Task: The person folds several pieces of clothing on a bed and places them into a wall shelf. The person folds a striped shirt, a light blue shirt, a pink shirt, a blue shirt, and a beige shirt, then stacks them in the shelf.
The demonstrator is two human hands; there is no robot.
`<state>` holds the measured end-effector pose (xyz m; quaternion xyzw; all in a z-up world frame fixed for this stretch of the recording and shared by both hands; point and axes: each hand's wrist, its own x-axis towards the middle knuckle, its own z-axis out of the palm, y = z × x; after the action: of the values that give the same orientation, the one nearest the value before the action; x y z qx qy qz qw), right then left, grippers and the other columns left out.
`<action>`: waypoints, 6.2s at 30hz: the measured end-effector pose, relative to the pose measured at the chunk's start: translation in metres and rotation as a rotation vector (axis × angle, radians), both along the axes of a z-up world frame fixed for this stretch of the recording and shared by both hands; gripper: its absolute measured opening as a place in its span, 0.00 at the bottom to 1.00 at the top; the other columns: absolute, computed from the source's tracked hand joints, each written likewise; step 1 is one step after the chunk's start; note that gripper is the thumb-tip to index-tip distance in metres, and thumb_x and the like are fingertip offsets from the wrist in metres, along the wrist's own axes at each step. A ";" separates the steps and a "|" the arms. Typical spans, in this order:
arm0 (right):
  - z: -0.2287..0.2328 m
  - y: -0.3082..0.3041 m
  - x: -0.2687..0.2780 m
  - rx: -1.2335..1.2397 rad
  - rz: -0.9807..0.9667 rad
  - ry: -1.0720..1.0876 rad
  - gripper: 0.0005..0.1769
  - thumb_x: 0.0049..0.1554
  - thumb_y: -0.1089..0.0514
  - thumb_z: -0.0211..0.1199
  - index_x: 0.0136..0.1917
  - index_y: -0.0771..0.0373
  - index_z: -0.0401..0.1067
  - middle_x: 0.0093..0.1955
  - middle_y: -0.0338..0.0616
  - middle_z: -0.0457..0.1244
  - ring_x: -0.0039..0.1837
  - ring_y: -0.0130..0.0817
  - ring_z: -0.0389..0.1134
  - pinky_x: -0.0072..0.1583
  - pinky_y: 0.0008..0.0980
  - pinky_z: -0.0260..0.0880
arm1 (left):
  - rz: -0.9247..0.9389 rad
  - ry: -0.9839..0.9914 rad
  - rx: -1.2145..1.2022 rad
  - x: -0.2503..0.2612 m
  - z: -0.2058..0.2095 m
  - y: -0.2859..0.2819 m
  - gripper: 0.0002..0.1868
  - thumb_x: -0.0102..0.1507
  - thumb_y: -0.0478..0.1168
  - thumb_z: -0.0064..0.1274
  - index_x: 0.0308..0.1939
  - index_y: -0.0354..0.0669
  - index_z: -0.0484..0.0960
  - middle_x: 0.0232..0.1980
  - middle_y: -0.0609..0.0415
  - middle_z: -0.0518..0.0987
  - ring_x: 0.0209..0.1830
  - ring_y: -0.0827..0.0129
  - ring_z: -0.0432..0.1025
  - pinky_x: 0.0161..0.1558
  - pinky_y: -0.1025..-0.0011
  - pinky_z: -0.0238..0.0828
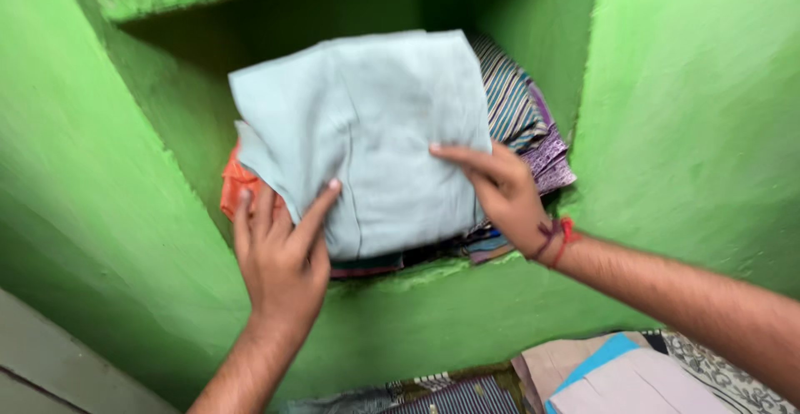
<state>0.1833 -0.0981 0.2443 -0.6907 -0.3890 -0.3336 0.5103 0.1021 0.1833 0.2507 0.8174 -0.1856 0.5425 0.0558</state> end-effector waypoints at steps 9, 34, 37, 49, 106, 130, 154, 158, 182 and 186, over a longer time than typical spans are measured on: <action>0.028 0.071 0.125 -0.199 0.074 -0.233 0.30 0.57 0.75 0.53 0.67 0.55 0.75 0.62 0.51 0.70 0.58 0.44 0.70 0.63 0.37 0.70 | 0.185 0.023 -0.058 0.091 -0.019 0.056 0.33 0.59 0.27 0.51 0.68 0.56 0.77 0.60 0.46 0.77 0.74 0.47 0.62 0.74 0.40 0.47; 0.008 0.060 0.161 -0.055 0.482 0.814 0.25 0.66 0.54 0.45 0.75 0.51 0.64 0.72 0.48 0.62 0.70 0.38 0.66 0.68 0.43 0.69 | 0.198 0.146 -0.025 0.099 -0.024 -0.003 0.33 0.63 0.51 0.55 0.72 0.49 0.69 0.72 0.36 0.65 0.73 0.38 0.55 0.71 0.38 0.45; 0.012 0.051 0.157 0.108 0.772 0.892 0.27 0.68 0.51 0.45 0.78 0.57 0.58 0.72 0.54 0.61 0.67 0.42 0.67 0.64 0.46 0.71 | 0.234 0.156 -0.023 0.102 -0.022 0.001 0.34 0.63 0.52 0.55 0.72 0.51 0.69 0.72 0.38 0.65 0.72 0.38 0.56 0.70 0.39 0.48; -0.007 0.063 0.166 0.212 0.640 0.850 0.28 0.68 0.48 0.44 0.75 0.64 0.58 0.74 0.51 0.60 0.68 0.42 0.69 0.66 0.41 0.73 | 0.352 0.117 -0.012 0.162 0.003 0.038 0.28 0.68 0.55 0.48 0.72 0.54 0.72 0.70 0.44 0.72 0.71 0.40 0.59 0.68 0.36 0.47; -0.142 -0.035 0.111 -0.594 -0.738 -0.168 0.38 0.65 0.38 0.52 0.83 0.51 0.53 0.87 0.54 0.37 0.86 0.60 0.30 0.79 0.65 0.25 | 0.446 -0.027 -0.191 0.132 -0.107 0.047 0.27 0.79 0.42 0.41 0.83 0.55 0.62 0.84 0.33 0.50 0.84 0.34 0.46 0.80 0.37 0.42; -0.238 -0.113 -0.012 -0.778 -0.639 0.032 0.35 0.62 0.57 0.51 0.82 0.58 0.52 0.85 0.47 0.43 0.84 0.49 0.39 0.78 0.58 0.39 | 0.566 0.396 -0.111 0.017 -0.267 0.009 0.36 0.69 0.42 0.50 0.81 0.51 0.60 0.85 0.36 0.47 0.84 0.38 0.42 0.76 0.42 0.46; -0.361 -0.205 -0.126 -0.711 -0.654 0.326 0.19 0.61 0.61 0.54 0.65 0.64 0.70 0.73 0.48 0.59 0.85 0.58 0.39 0.75 0.57 0.50 | 0.322 0.829 -0.092 -0.047 -0.362 -0.105 0.44 0.61 0.43 0.59 0.79 0.53 0.56 0.83 0.37 0.43 0.83 0.43 0.37 0.78 0.44 0.36; -0.371 -0.210 -0.135 -0.722 -0.649 0.352 0.20 0.61 0.61 0.54 0.65 0.65 0.70 0.73 0.49 0.59 0.85 0.60 0.38 0.75 0.58 0.50 | 0.282 0.817 -0.089 -0.051 -0.366 -0.118 0.44 0.61 0.43 0.59 0.79 0.52 0.57 0.83 0.37 0.43 0.83 0.43 0.38 0.78 0.43 0.36; -0.456 -0.200 -0.176 -0.918 -0.662 0.723 0.39 0.61 0.49 0.53 0.78 0.70 0.48 0.83 0.64 0.38 0.84 0.65 0.24 0.76 0.65 0.36 | 0.144 1.126 -0.167 -0.081 -0.414 -0.197 0.40 0.62 0.41 0.58 0.77 0.49 0.59 0.81 0.34 0.45 0.81 0.41 0.40 0.76 0.40 0.33; -0.455 -0.182 -0.194 -1.028 -0.600 0.809 0.48 0.59 0.46 0.58 0.80 0.69 0.40 0.83 0.67 0.31 0.83 0.65 0.22 0.76 0.66 0.26 | 0.103 1.170 -0.211 -0.091 -0.420 -0.213 0.37 0.63 0.41 0.57 0.75 0.48 0.61 0.79 0.32 0.50 0.80 0.41 0.44 0.75 0.40 0.33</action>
<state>-0.0106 -0.2801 -0.2104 -0.9901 -0.0710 0.0480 0.1111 0.0115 -0.0296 -0.1688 0.9785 -0.0292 0.0195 0.2034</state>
